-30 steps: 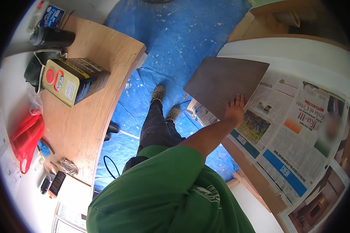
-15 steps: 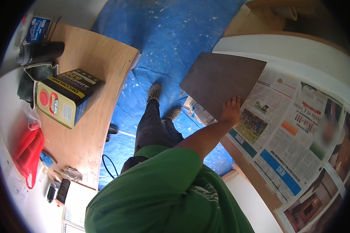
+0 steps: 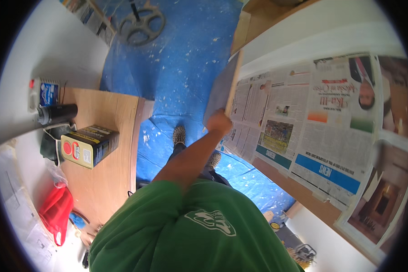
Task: The person assembles a wooden cabinet door by attaching metal hinges to a flat wooden panel using a screwdriver. They position the panel on a workbench, align the hinges, and tighten screws to secure them. The person also retrieves additional hardware from a drawer.
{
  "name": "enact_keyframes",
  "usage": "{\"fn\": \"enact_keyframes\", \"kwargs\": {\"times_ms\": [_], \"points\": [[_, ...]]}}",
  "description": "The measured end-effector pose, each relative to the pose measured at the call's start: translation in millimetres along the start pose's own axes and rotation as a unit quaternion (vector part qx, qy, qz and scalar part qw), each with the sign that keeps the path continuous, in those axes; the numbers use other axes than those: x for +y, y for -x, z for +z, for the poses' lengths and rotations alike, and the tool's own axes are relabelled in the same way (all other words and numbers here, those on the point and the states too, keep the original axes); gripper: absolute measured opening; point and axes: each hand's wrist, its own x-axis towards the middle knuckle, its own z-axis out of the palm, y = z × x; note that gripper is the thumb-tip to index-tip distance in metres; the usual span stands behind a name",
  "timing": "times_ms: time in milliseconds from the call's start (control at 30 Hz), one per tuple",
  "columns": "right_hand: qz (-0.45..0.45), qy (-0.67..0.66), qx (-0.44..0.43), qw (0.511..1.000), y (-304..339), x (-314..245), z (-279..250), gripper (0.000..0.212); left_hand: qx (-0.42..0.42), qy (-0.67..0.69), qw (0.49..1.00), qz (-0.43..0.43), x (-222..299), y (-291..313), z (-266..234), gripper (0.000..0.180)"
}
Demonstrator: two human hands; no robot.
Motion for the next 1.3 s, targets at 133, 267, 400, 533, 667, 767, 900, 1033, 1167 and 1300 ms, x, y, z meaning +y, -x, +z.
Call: {"fn": "enact_keyframes", "kwargs": {"times_ms": [133, 267, 400, 533, 667, 767, 900, 1033, 1167, 1300], "points": [[-0.030, -0.021, -0.001, 0.999, -30, 23, -9, 0.033, 0.008, -0.011, 1.000, -0.014, -32, -18, -24, 0.042], [-0.066, -0.006, -0.010, 0.998, -72, 57, -32, 0.033, 0.042, -0.028, 0.998, 0.033, -46, -24, -38, 0.040], [-0.100, 0.039, -0.026, 0.994, -128, 104, -74, 0.034, 0.078, -0.058, 0.994, 0.043, -20, 5, -40, 0.038], [-0.133, 0.123, -0.045, 0.982, -183, 144, -136, 0.035, 0.123, -0.061, 0.990, 0.002, 11, 93, -47, 0.039], [-0.169, 0.221, -0.061, 0.959, -226, 161, -176, 0.036, 0.159, -0.051, 0.986, -0.019, 17, 207, -68, 0.038], [-0.214, 0.308, -0.070, 0.924, -260, 164, -184, 0.036, 0.167, 0.017, 0.984, -0.055, 7, 300, -81, 0.038], [-0.308, 0.434, -0.066, 0.844, -295, 158, -163, 0.037, 0.225, 0.085, 0.962, -0.131, -9, 419, -82, 0.032], [-0.409, 0.515, -0.031, 0.753, -286, 116, -115, 0.039, 0.263, 0.166, 0.935, -0.171, -31, 533, -83, 0.024], [-0.272, 0.297, -0.198, 0.893, -230, 49, -72, 0.025, 0.309, 0.163, 0.907, -0.234, -46, 664, -75, 0.026], [-0.168, 0.182, -0.357, 0.901, -165, 36, 14, 0.024, 0.410, 0.254, 0.840, -0.249, -42, 804, -48, 0.032]]}}
